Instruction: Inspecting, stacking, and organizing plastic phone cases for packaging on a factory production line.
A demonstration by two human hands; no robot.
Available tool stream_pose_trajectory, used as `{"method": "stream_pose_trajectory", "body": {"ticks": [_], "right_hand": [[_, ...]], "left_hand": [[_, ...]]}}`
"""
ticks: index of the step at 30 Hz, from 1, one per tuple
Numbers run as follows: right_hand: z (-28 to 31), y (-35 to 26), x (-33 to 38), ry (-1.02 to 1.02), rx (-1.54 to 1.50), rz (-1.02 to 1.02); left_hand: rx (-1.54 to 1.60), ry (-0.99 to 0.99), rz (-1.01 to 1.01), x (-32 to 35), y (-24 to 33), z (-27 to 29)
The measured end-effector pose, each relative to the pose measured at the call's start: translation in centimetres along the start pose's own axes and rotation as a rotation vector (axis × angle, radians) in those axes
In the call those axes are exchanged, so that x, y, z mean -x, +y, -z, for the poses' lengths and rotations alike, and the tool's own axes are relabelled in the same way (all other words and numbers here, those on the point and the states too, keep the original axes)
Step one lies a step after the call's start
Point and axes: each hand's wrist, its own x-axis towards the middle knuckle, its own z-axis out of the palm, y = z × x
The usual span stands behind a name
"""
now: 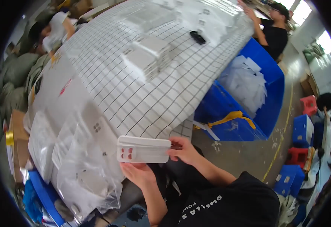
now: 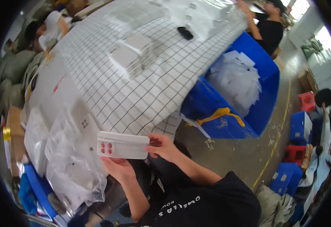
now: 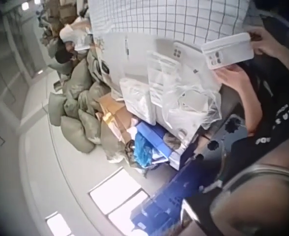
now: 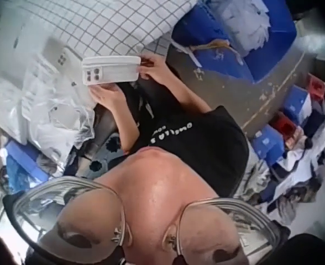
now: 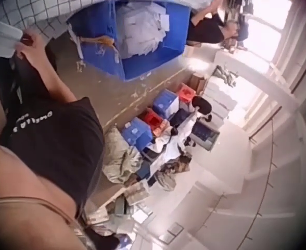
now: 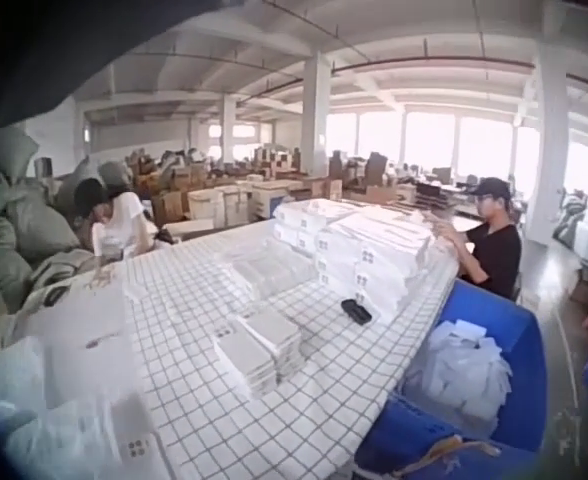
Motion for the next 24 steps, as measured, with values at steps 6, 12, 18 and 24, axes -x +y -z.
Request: {"method": "stream_pose_trajectory", "body": {"ticks": [6,12,18,24], "right_hand": [[-1.8,-4.2,-1.2,-0.018,-0.121,0.372],[1.6,-5.5,1.1,0.052,-0.354,0.404],[1.7,-2.0,1.4,0.04,-0.333,0.254],[2.6,-2.2,1.0,0.073,-0.33,0.243]], "left_hand": [[-0.481,-0.054,0.023,-8.7,0.7,-3.2],[-0.491,-0.432,0.239,-31.1,-4.6,-12.8],[-0.632,-0.391,0.356,-38.5,-9.8,-14.2],[-0.934,-0.563,0.246,-40.2,-9.3,-15.0]]}}
